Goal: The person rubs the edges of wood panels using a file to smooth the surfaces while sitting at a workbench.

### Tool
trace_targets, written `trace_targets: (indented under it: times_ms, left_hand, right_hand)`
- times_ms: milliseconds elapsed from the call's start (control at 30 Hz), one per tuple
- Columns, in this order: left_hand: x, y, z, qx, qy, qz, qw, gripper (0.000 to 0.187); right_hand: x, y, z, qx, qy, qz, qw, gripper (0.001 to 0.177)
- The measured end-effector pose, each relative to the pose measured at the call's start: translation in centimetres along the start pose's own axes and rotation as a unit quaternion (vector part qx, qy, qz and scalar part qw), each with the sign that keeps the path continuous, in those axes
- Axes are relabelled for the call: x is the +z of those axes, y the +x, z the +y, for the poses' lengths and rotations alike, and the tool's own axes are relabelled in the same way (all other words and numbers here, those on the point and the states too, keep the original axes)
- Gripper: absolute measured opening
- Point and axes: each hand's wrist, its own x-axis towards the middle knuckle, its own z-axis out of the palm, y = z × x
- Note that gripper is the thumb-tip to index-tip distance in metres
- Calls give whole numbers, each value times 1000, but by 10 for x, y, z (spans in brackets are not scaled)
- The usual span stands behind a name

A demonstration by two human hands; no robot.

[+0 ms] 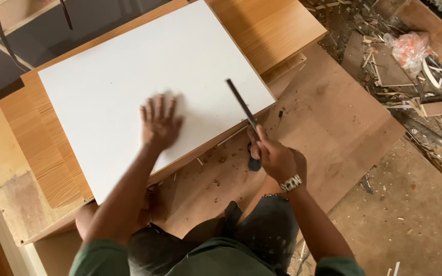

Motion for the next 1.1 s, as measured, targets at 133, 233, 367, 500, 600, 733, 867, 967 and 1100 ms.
trace_targets:
  times_ms: [133,233,367,500,600,733,867,967,1100]
  left_hand:
    - [12,12,91,195,-131,201,951,66]
    - [6,-22,149,293,0,187,937,93]
    - [-32,-33,142,188,-205,-86,957,103]
    - [-5,-32,104,166,87,23,982,94]
    - [25,-40,85,168,65,24,983,95]
    - [-29,-60,85,143,42,-93,984,94]
    - [-29,-48,64,168,-48,-26,984,93]
    - [11,-8,45,118,-121,165,972,77]
    - [-36,33,61,-89,-35,-125,988,79]
  right_hand:
    - [-11,-26,10,23,-30,35,999,45]
    - [-9,-43,19,29,38,53,997,47]
    - [-51,-51,-8,76,88,54,992,48]
    - [-45,-73,-8,79,27,16,996,44]
    - [-55,-73,-24,49,-26,-23,998,38]
    - [-44,-89,-16,-10,-143,-95,985,44]
    - [-44,-91,-18,-33,-133,-140,981,37]
    - [-34,-98,-3,-83,-186,-145,968,50]
    - [-32,-90,11,-90,-167,-186,964,57]
